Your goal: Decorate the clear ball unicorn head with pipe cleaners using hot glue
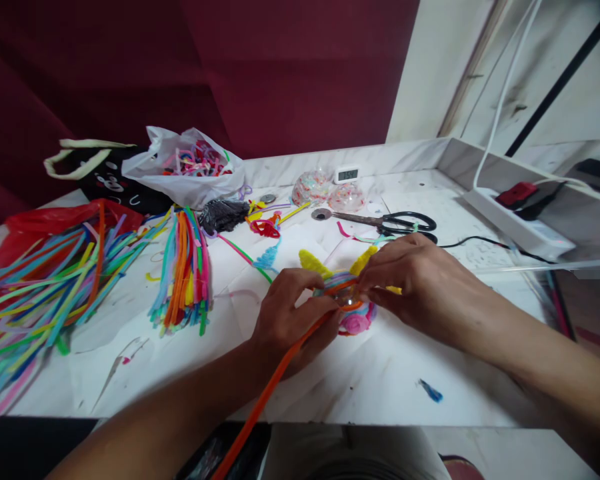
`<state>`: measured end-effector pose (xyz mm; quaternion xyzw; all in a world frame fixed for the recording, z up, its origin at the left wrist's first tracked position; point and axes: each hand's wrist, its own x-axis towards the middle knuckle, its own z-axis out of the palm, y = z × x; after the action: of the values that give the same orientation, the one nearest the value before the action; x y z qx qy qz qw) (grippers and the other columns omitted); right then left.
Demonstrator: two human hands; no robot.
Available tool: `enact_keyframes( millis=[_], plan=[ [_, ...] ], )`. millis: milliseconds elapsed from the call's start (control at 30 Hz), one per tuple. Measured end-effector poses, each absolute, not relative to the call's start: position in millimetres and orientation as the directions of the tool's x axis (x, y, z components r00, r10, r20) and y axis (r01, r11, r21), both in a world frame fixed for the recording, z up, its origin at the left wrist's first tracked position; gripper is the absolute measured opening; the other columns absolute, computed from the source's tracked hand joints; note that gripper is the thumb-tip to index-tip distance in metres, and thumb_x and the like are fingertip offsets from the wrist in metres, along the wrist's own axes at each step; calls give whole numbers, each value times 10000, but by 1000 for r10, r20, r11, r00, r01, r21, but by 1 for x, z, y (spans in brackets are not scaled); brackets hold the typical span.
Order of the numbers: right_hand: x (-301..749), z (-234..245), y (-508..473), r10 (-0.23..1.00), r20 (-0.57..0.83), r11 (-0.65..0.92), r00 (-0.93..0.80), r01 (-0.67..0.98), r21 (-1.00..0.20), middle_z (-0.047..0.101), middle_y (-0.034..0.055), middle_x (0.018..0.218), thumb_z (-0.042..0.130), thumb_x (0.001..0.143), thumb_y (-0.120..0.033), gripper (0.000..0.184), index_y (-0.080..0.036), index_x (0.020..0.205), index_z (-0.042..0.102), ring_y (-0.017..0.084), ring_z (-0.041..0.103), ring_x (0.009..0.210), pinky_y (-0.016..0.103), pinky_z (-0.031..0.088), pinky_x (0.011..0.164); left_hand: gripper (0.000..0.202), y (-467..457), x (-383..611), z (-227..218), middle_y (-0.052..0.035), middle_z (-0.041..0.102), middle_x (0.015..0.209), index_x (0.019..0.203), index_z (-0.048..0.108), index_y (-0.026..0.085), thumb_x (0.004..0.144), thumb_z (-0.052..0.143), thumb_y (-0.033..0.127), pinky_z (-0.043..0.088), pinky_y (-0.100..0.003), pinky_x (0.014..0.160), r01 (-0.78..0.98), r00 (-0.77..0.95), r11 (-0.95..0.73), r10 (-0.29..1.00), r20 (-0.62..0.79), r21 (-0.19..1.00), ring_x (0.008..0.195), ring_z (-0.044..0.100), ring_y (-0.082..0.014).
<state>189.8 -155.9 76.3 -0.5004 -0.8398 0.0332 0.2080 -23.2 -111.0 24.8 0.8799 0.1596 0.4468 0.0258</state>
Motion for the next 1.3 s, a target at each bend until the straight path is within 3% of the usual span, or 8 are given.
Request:
enact_keyframes(
  millis=[100, 233, 433, 600, 833, 1033, 1300],
  plan=[
    [191, 75, -157, 843, 330, 513, -424, 818, -260, 684, 30, 742, 554, 882, -201, 213, -225, 714, 682, 162, 603, 707, 311, 386, 707, 185, -111, -24, 23, -106, 564, 1112, 986, 641, 176, 805, 646, 141, 546, -345, 812, 230, 555, -947, 319, 768, 226, 999, 582, -189],
    [192, 73, -158, 842, 340, 516, -419, 810, -279, 684, 31, 754, 574, 866, -189, 178, -220, 722, 674, 171, 613, 726, 315, 407, 726, 192, -110, -24, 20, -126, 567, 1154, 998, 635, 152, 809, 630, 115, 548, -327, 838, 211, 578, -940, 341, 741, 268, 1023, 596, -182],
    [193, 65, -161, 853, 367, 495, -373, 800, -339, 699, 26, 864, 603, 827, -113, 155, -222, 870, 704, 181, 628, 800, 345, 416, 814, 176, -108, -25, 18, -136, 604, 1123, 983, 636, 125, 808, 631, 110, 553, -325, 856, 206, 575, -938, 346, 741, 279, 1016, 618, -185],
    [195, 59, -163, 833, 408, 518, -373, 784, -342, 693, 19, 885, 613, 805, -84, 182, -225, 880, 701, 195, 628, 856, 365, 409, 841, 158, -108, -24, 19, -121, 630, 1062, 958, 636, 127, 804, 627, 94, 548, -330, 858, 195, 576, -936, 350, 739, 291, 994, 621, -183],
    [195, 57, -164, 797, 468, 560, -381, 757, -338, 702, 4, 911, 574, 879, -130, 154, -224, 926, 686, 178, 635, 889, 367, 416, 835, 241, -107, -21, 18, -87, 623, 1046, 1021, 625, 167, 796, 630, 81, 541, -329, 827, 164, 563, -939, 340, 753, 302, 951, 605, -173],
    [196, 52, -166, 783, 513, 559, -352, 761, -330, 705, -15, 925, 572, 894, -149, 141, -233, 958, 666, 164, 632, 885, 365, 425, 833, 258, -105, -22, 19, -87, 611, 1052, 1053, 638, 171, 812, 615, 82, 531, -325, 808, 172, 592, -947, 319, 740, 270, 940, 583, -167],
    [194, 52, -169, 762, 548, 570, -345, 760, -313, 695, -13, 967, 577, 841, -44, 299, -242, 1059, 629, 158, 623, 912, 335, 438, 812, 246, -96, -21, 10, -85, 598, 1067, 1071, 634, 178, 831, 598, 139, 517, -319, 791, 117, 568, -977, 211, 796, 176, 929, 576, -172]
  ],
)
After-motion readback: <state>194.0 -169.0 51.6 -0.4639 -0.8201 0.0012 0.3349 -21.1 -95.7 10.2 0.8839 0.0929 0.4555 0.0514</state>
